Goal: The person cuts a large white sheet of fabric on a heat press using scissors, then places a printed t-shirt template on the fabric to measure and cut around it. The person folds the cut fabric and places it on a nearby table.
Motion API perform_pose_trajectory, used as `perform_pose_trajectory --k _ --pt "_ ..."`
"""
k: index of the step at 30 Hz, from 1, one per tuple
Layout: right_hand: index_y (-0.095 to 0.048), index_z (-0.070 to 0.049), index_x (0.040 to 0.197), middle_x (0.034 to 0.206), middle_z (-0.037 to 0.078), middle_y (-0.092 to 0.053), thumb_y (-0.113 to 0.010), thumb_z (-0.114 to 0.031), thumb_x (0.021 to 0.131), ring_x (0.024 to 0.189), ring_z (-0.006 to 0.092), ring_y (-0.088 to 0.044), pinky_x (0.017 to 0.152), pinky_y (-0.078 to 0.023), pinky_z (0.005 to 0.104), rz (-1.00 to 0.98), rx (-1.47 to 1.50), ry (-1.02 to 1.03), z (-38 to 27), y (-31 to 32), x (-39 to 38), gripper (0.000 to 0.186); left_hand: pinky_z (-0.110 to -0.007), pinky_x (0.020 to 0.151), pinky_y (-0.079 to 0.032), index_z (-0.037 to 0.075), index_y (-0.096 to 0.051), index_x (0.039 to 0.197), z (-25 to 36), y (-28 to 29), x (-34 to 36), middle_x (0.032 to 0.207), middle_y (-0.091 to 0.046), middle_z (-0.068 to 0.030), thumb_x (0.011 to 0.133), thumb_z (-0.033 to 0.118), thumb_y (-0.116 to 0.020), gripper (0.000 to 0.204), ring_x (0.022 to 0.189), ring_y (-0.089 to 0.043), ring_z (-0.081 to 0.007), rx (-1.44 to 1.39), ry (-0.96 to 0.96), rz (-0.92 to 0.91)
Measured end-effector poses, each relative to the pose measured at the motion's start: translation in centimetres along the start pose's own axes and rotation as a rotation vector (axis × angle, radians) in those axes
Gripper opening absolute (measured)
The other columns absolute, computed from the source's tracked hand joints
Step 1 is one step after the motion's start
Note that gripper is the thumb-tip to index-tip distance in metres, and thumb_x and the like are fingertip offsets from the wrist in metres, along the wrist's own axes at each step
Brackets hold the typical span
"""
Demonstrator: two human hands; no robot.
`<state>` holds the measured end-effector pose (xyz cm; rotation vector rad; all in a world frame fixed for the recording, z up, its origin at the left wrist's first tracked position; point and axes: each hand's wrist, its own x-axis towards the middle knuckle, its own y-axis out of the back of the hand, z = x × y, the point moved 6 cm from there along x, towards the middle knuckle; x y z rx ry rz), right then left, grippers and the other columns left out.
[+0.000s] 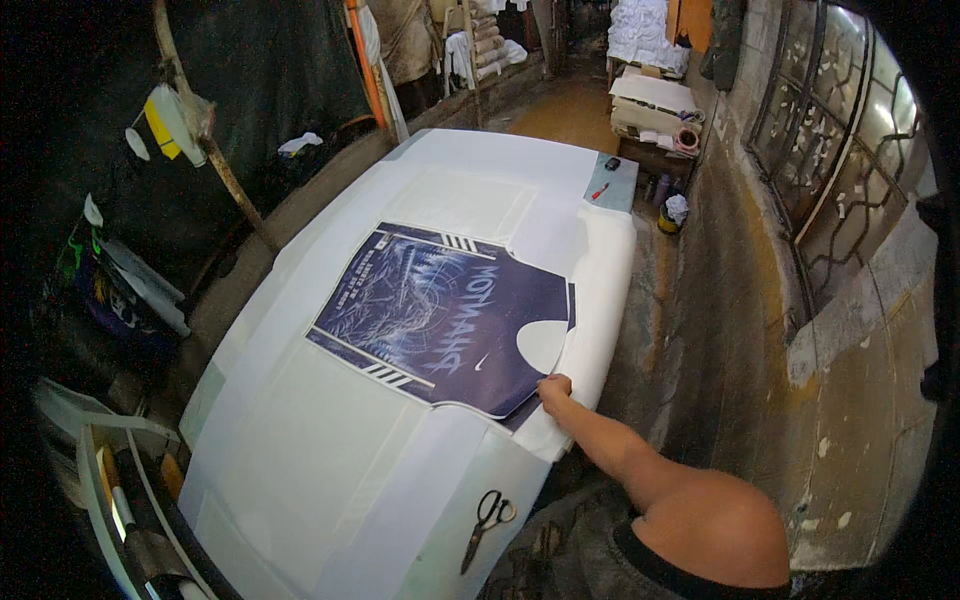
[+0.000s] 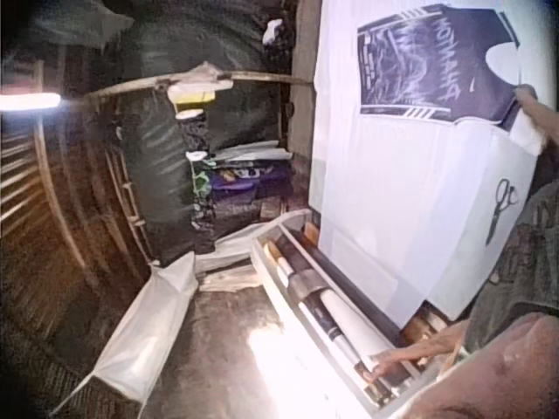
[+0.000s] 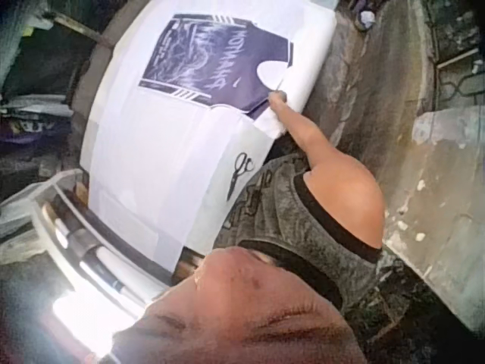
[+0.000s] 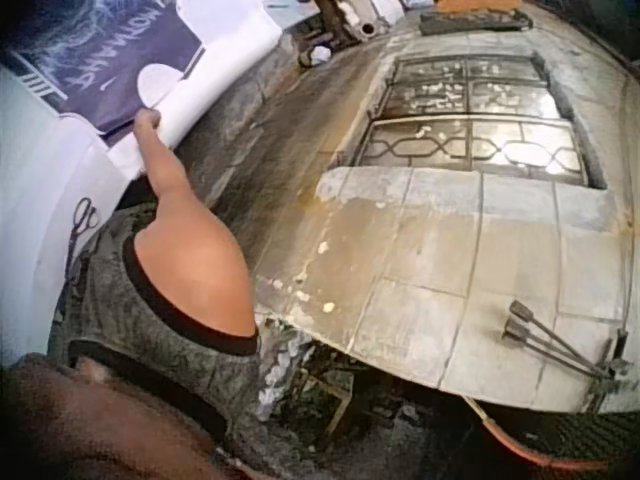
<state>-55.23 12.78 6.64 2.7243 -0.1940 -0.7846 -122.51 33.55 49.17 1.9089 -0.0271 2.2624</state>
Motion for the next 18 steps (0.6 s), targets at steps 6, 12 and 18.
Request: perform_pose_trajectory --k 6,12,18 --pt "-0.061 -0.004 0.082 0.083 0.012 -0.065 -0.065 0.000 0.067 0.072 0.0241 -0.064 0.063 -0.054 0.0358 -0.154 0.106 -0.075 -3.3 0.6 4.6 0.017 -0.041 0.088 -0.042 0.002 -0.038 0.126 8.5 2.5 -0.6 0.116 -0.049 -0.0210 0.072 0.026 -0.080 0.072 0.102 -0.050 -0.0320 0.009 -0.018 0.030" --pt "-0.064 -0.001 0.082 0.067 0.009 -0.065 -0.068 -0.012 0.077 0.054 0.0177 -0.060 0.044 -0.047 0.0304 -0.960 -0.192 -0.201 -4.3 0.0 0.8 0.012 -0.041 0.085 -0.042 0.001 -0.041 0.122 18.6 8.7 -1.9 0.113 -0.049 -0.0202 0.073 0.027 -0.080 0.068 0.099 -0.051 -0.0318 0.087 -0.098 0.067" --pt "-0.052 0.002 0.112 0.091 0.012 -0.063 -0.070 -0.008 0.078 0.076 0.0212 -0.063 0.067 -0.052 0.0329 -0.804 -0.228 0.039 -7.8 0.8 3.5 0.040 -0.042 0.083 -0.043 0.001 -0.044 0.119 24.6 13.7 -1.5 0.110 -0.050 -0.0194 0.073 0.028 -0.081 0.065 0.096 -0.051 -0.0315 0.149 -0.162 0.106"
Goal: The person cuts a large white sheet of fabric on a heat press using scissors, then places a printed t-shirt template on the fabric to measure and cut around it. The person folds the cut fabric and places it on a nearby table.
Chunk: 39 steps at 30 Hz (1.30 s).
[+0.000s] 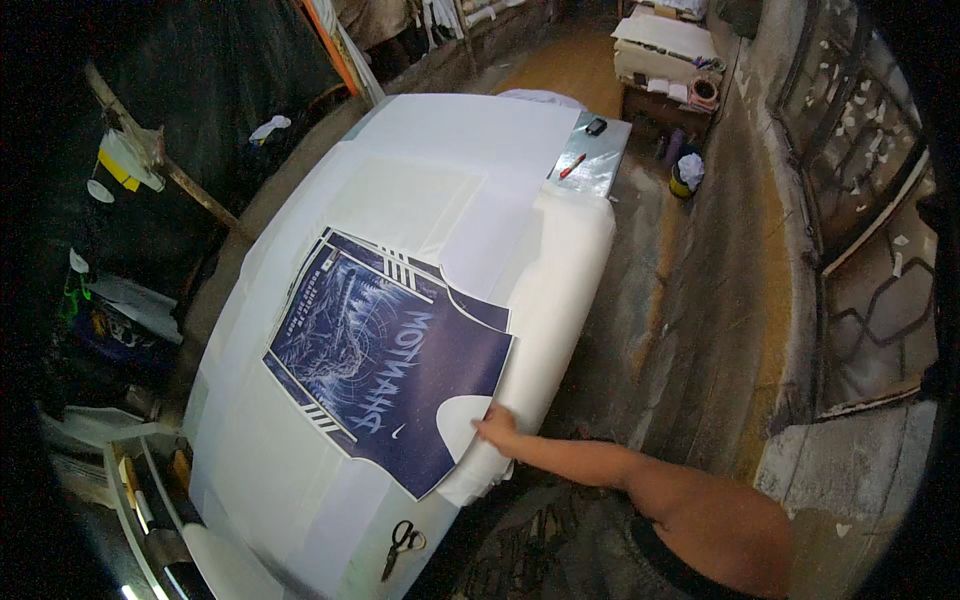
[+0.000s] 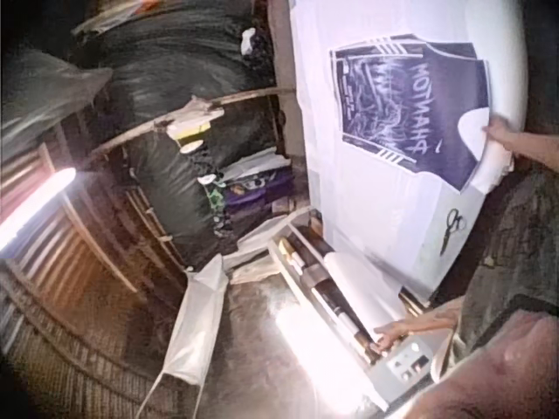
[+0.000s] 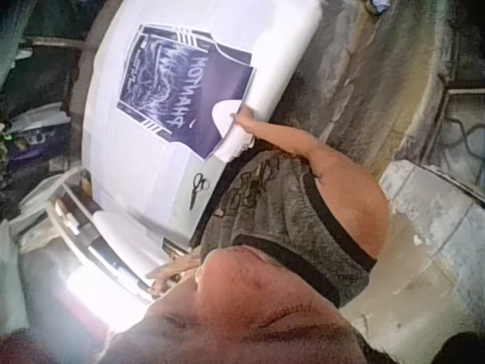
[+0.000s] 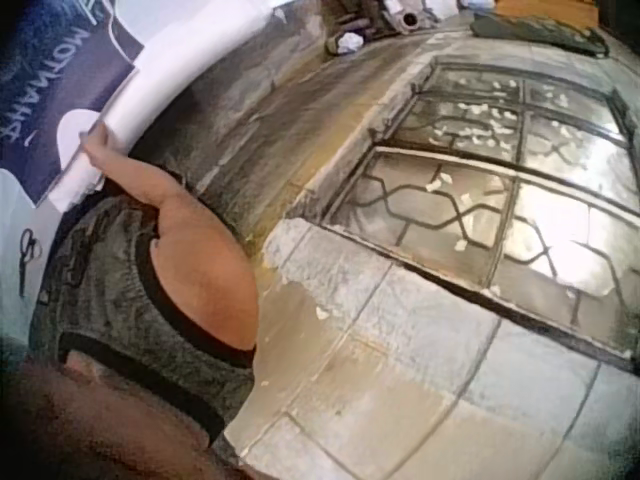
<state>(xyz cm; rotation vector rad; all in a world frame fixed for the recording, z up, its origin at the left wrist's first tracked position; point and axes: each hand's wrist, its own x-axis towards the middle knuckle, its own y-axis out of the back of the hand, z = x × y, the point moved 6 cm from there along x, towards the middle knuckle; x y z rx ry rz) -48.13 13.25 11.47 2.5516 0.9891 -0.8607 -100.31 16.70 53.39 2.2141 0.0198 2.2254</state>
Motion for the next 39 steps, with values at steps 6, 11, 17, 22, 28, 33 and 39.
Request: perform_pose_trajectory --k 6,11,17,22,28,33,39 --pt "-0.054 0.001 0.103 0.094 0.018 -0.063 -0.072 -0.015 0.072 0.092 0.0338 -0.061 0.082 -0.048 0.0421 0.368 0.128 0.160 -2.4 5.0 4.6 0.040 -0.042 0.082 -0.044 0.000 -0.046 0.117 -1.2 1.0 0.2 0.108 -0.051 -0.0187 0.072 0.027 -0.081 0.062 0.096 -0.052 -0.0315 -0.027 0.022 0.010" --pt "-0.052 0.004 0.116 0.105 0.018 -0.063 -0.071 -0.009 0.075 0.097 0.0295 -0.062 0.083 -0.049 0.0370 0.562 -0.032 0.016 -4.3 5.5 6.5 0.047 -0.042 0.082 -0.045 0.000 -0.048 0.116 -2.2 -0.3 -1.9 0.107 -0.051 -0.0180 0.072 0.026 -0.081 0.061 0.096 -0.052 -0.0315 -0.083 0.154 0.015" --pt "-0.063 0.000 0.108 0.102 0.018 -0.067 -0.071 -0.015 0.078 0.096 0.0315 -0.063 0.084 -0.050 0.0386 0.300 0.103 0.001 -5.3 6.1 8.7 0.035 -0.042 0.082 -0.046 0.000 -0.050 0.114 -0.5 -4.3 -4.5 0.106 -0.051 -0.0172 0.072 0.024 -0.082 0.059 0.097 -0.053 -0.0315 -0.183 0.307 0.019" --pt "-0.065 -0.003 0.100 0.097 0.017 -0.068 -0.072 -0.030 0.079 0.091 0.0312 -0.064 0.080 -0.050 0.0418 0.402 0.005 0.303 -12.8 7.9 10.7 0.036 -0.042 0.083 -0.047 0.000 -0.051 0.113 3.6 -8.3 -4.6 0.105 -0.052 -0.0165 0.071 0.023 -0.082 0.057 0.097 -0.053 -0.0315 -0.276 0.394 0.014" --pt "-0.056 0.005 0.115 0.100 0.016 -0.066 -0.074 -0.033 0.079 0.088 0.0225 -0.063 0.078 -0.050 0.0352 0.219 0.004 0.424 -18.9 13.1 15.9 0.055 -0.039 0.073 -0.044 -0.002 -0.051 0.108 17.4 -10.8 -1.0 0.100 -0.050 -0.0148 0.074 0.017 -0.080 0.049 0.089 -0.051 -0.0267 -0.273 0.383 -0.110" --pt "-0.061 0.002 0.112 0.108 0.019 -0.065 -0.075 -0.025 0.076 0.102 0.0304 -0.061 0.090 -0.047 0.0394 -0.018 -0.197 0.281 -14.8 14.3 17.4 0.047 -0.036 0.071 -0.042 -0.002 -0.051 0.109 32.7 -9.4 -4.4 0.094 -0.050 -0.0141 0.074 0.018 -0.080 0.049 0.079 -0.047 -0.0230 -0.349 0.648 -0.109" --pt "-0.065 0.001 0.102 0.098 0.021 -0.067 -0.069 -0.025 0.079 0.092 0.0345 -0.064 0.081 -0.049 0.0408 0.243 0.002 0.387 -26.4 24.6 23.7 0.035 -0.034 0.071 -0.043 -0.001 -0.052 0.107 48.8 -10.4 -5.3 0.095 -0.052 -0.0145 0.082 0.018 -0.073 0.037 0.080 -0.048 -0.0233 -0.574 0.591 -0.065"
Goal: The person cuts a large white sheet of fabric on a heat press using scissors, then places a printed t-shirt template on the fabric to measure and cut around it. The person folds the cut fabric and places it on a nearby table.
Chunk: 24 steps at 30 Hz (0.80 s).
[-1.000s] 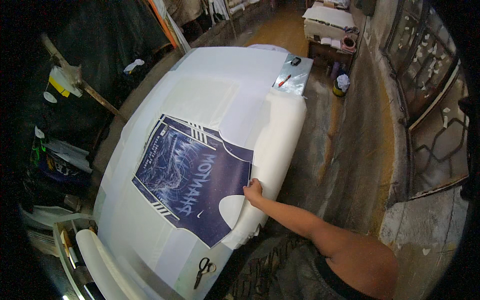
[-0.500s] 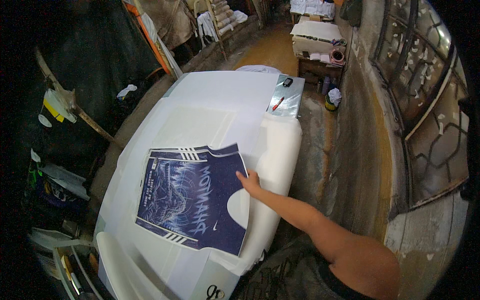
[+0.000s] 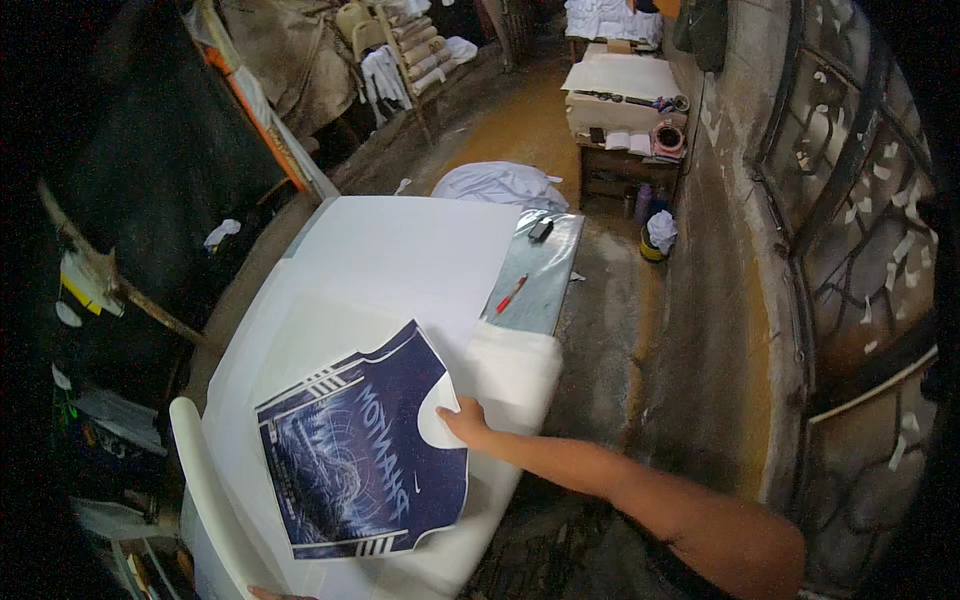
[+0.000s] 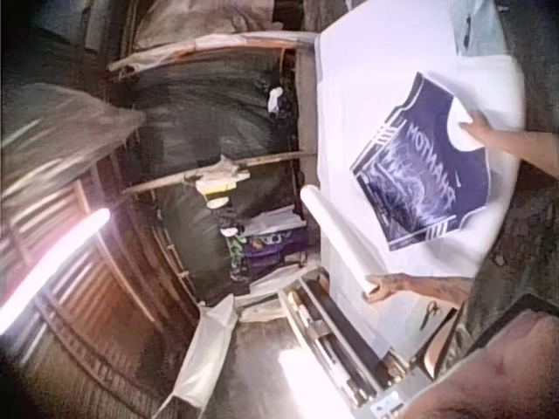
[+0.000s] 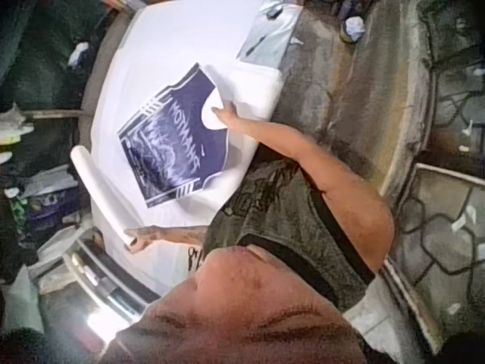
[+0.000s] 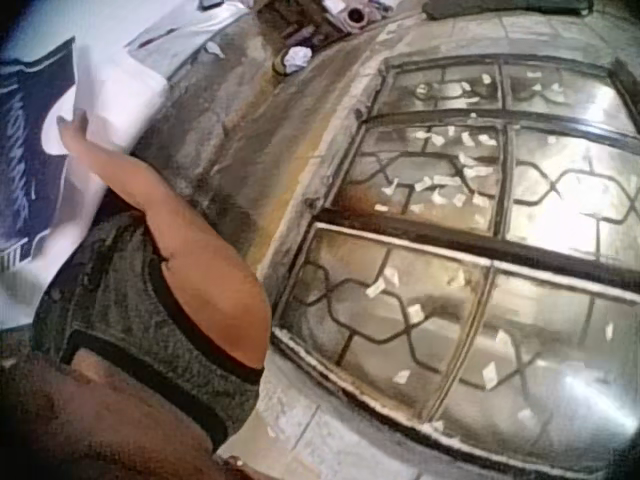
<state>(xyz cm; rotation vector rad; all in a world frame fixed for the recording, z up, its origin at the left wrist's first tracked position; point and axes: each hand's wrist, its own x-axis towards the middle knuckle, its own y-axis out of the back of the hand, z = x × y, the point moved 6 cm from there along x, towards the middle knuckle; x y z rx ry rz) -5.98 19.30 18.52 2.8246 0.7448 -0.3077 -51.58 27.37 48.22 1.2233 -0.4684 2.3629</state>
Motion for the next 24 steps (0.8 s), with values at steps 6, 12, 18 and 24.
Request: perform_pose_trajectory --k 6,12,18,24 --pt "-0.058 0.004 0.108 0.099 0.026 -0.063 -0.062 -0.024 0.084 0.101 0.0435 -0.057 0.085 -0.046 0.0462 0.146 -0.172 0.147 -3.2 4.5 8.1 0.037 -0.038 0.086 -0.039 -0.004 -0.040 0.124 7.6 -6.6 -8.0 0.112 -0.045 -0.0177 0.090 0.043 -0.060 0.061 0.104 -0.046 -0.0264 -0.158 0.027 -0.259" --pt "-0.058 0.005 0.103 0.101 0.028 -0.061 -0.059 -0.020 0.085 0.098 0.0441 -0.058 0.083 -0.046 0.0450 -0.077 -0.047 0.199 -8.2 3.5 20.2 0.031 -0.044 0.098 -0.031 0.001 -0.044 0.121 15.6 -15.2 -17.3 0.116 -0.043 -0.0176 0.084 0.043 -0.067 0.061 0.114 -0.040 -0.0280 -0.365 0.191 -0.302" --pt "-0.062 0.001 0.107 0.098 0.023 -0.066 -0.063 -0.019 0.084 0.093 0.0369 -0.063 0.081 -0.048 0.0430 -0.125 0.073 0.310 -17.2 3.1 34.2 0.031 -0.049 0.078 -0.045 0.008 -0.048 0.115 23.2 -24.0 -27.9 0.104 -0.048 -0.0155 0.069 0.027 -0.081 0.059 0.096 -0.050 -0.0301 -0.315 0.583 -0.238" --pt "-0.060 0.001 0.109 0.103 0.022 -0.065 -0.059 -0.027 0.089 0.096 0.0344 -0.063 0.082 -0.048 0.0402 -0.302 0.032 0.191 -15.8 8.2 48.6 0.034 -0.049 0.076 -0.042 0.002 -0.046 0.111 32.5 -35.1 -36.2 0.099 -0.049 -0.0171 0.073 0.027 -0.077 0.055 0.089 -0.047 -0.0289 -0.251 0.567 -0.320"
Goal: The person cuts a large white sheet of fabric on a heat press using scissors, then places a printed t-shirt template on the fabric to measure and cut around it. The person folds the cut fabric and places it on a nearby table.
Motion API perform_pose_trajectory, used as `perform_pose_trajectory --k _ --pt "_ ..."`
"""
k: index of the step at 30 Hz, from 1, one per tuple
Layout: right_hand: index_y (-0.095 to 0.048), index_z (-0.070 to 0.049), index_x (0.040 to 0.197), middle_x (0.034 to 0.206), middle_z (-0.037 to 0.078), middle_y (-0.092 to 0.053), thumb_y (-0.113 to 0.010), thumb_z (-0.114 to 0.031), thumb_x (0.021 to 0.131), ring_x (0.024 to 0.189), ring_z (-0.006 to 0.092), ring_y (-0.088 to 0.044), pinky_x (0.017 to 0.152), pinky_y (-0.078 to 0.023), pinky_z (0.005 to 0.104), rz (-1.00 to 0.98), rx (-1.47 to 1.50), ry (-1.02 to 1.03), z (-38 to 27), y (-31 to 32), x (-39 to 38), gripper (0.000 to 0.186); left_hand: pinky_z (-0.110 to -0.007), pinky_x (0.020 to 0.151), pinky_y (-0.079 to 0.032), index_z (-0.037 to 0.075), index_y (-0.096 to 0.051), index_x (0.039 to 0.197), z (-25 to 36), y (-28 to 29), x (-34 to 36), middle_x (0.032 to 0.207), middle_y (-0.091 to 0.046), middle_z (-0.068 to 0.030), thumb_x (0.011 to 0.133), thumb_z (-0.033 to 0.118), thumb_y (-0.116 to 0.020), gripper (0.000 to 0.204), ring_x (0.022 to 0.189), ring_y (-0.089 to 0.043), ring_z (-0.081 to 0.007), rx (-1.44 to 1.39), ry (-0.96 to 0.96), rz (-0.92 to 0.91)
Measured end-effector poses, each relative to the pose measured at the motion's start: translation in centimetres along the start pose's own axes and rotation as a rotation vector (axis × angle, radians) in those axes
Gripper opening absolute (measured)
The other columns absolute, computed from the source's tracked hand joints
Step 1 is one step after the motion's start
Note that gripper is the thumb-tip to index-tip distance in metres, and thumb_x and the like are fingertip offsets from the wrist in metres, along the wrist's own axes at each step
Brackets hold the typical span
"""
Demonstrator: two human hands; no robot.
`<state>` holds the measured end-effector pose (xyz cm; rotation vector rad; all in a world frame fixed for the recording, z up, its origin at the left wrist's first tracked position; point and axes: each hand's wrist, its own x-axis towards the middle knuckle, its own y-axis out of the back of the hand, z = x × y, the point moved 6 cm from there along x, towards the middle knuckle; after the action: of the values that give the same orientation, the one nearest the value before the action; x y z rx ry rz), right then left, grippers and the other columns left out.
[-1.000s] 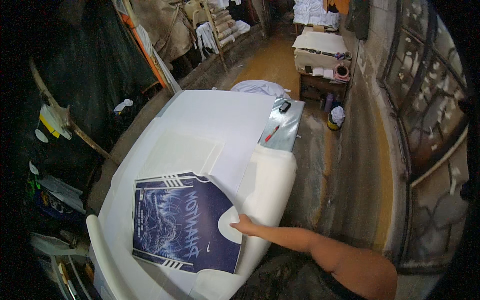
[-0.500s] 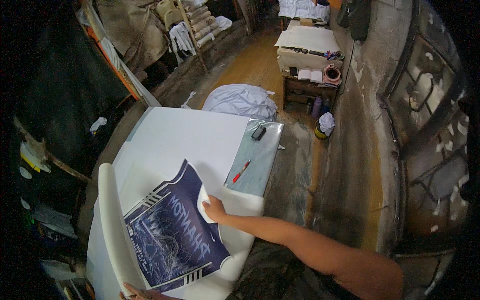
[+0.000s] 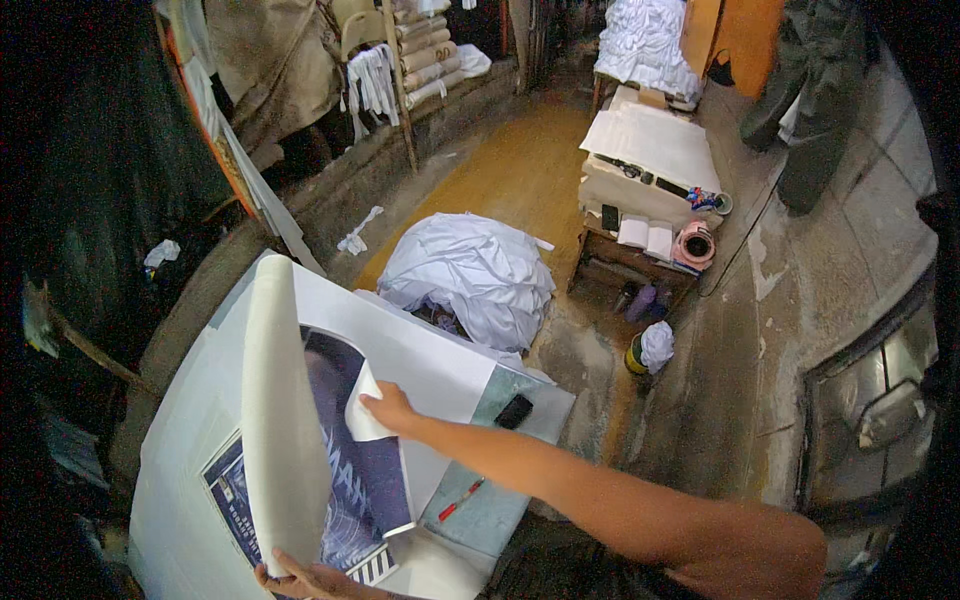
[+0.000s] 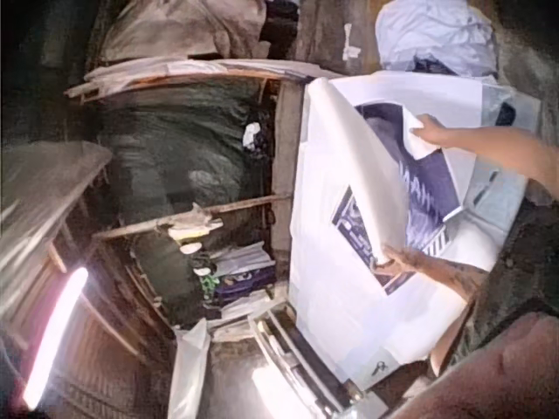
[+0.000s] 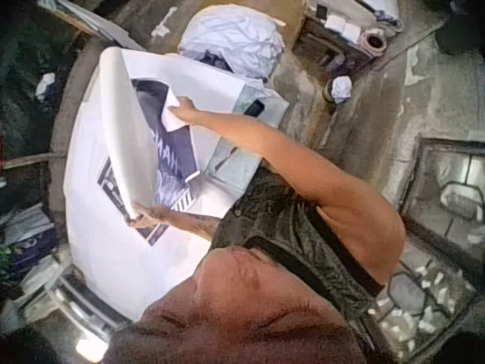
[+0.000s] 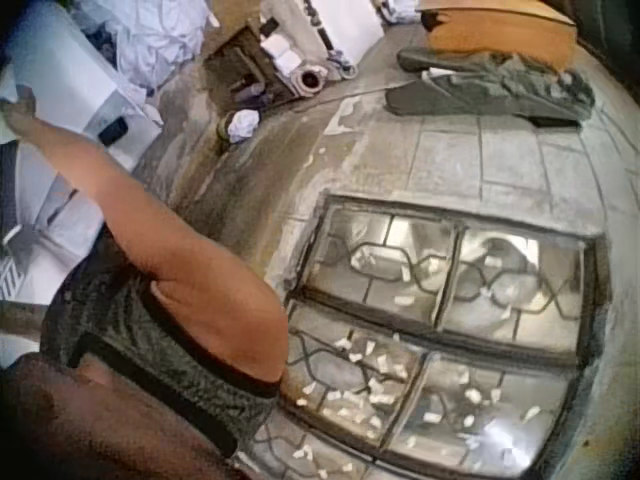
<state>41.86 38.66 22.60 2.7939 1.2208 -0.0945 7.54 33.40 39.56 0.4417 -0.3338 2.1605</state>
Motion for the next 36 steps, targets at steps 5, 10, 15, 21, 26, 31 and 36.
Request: perform_pose_trajectory --k 5,10,15,21,26,31,36 --pt "-0.054 -0.002 0.121 0.115 0.021 -0.061 -0.036 -0.040 0.097 0.106 0.0342 -0.059 0.092 -0.045 0.0412 -0.587 -0.491 -0.102 7.2 7.3 5.1 0.049 -0.046 0.073 -0.044 0.000 -0.045 0.108 4.9 -10.0 -3.9 0.096 -0.050 -0.0167 0.075 0.024 -0.075 0.051 0.086 -0.049 -0.0291 0.155 -0.093 -0.136" --pt "-0.052 -0.001 0.122 0.125 0.023 -0.052 -0.030 -0.043 0.097 0.123 0.0364 -0.044 0.109 -0.016 0.0570 -0.608 -1.066 0.548 9.3 18.3 -0.8 0.053 -0.046 0.070 -0.046 -0.001 -0.048 0.103 8.6 -19.1 -10.8 0.094 -0.050 -0.0168 0.072 0.036 -0.079 0.057 0.083 -0.051 -0.0291 0.140 -0.297 -0.229" --pt "-0.050 0.000 0.124 0.138 0.020 -0.043 -0.038 -0.044 0.096 0.125 0.0368 -0.042 0.110 -0.019 0.0541 -1.083 -0.766 0.441 9.3 21.1 -0.2 0.054 -0.042 0.073 -0.046 0.000 -0.048 0.104 10.8 -29.9 -21.5 0.097 -0.051 -0.0158 0.070 0.040 -0.081 0.062 0.085 -0.052 -0.0283 0.100 -0.217 -0.347" --pt "-0.047 0.002 0.127 0.141 0.017 -0.042 -0.036 -0.045 0.098 0.127 0.0306 -0.043 0.108 -0.029 0.0410 -0.690 -0.318 0.154 7.0 44.8 17.3 0.056 -0.041 0.080 -0.043 0.000 -0.048 0.105 14.7 -44.0 -37.1 0.100 -0.049 -0.0161 0.076 0.032 -0.072 0.050 0.090 -0.047 -0.0234 -0.026 -0.292 -0.552" --pt "-0.028 -0.014 0.146 0.145 0.008 -0.036 -0.048 -0.054 0.090 0.132 0.0242 -0.037 0.109 -0.025 0.0441 -0.203 0.475 -0.149 2.6 69.4 27.0 0.071 -0.048 0.093 -0.039 0.010 -0.037 0.123 15.2 -54.9 -49.0 0.119 -0.044 -0.0158 0.083 0.026 -0.067 0.053 0.110 -0.046 -0.0337 -0.458 0.341 -0.774" --pt "-0.033 -0.019 0.141 0.140 0.007 -0.041 -0.050 -0.055 0.089 0.127 0.0233 -0.040 0.104 -0.031 0.0454 -0.085 0.858 0.056 -6.5 82.0 31.1 0.066 -0.055 0.096 -0.035 0.008 -0.029 0.132 15.8 -64.4 -58.2 0.126 -0.042 -0.0187 0.085 0.026 -0.064 0.061 0.117 -0.043 -0.0364 -0.588 0.795 -0.778" --pt "-0.047 -0.011 0.128 0.127 0.008 -0.051 -0.060 -0.021 0.086 0.115 0.0223 -0.049 0.097 -0.040 0.0401 0.076 0.620 0.431 -12.9 91.6 37.6 0.045 -0.050 0.097 -0.037 0.006 -0.029 0.130 16.8 -73.1 -64.0 0.123 -0.042 -0.0211 0.084 0.025 -0.063 0.060 0.114 -0.045 -0.0366 -0.697 0.624 -0.747"
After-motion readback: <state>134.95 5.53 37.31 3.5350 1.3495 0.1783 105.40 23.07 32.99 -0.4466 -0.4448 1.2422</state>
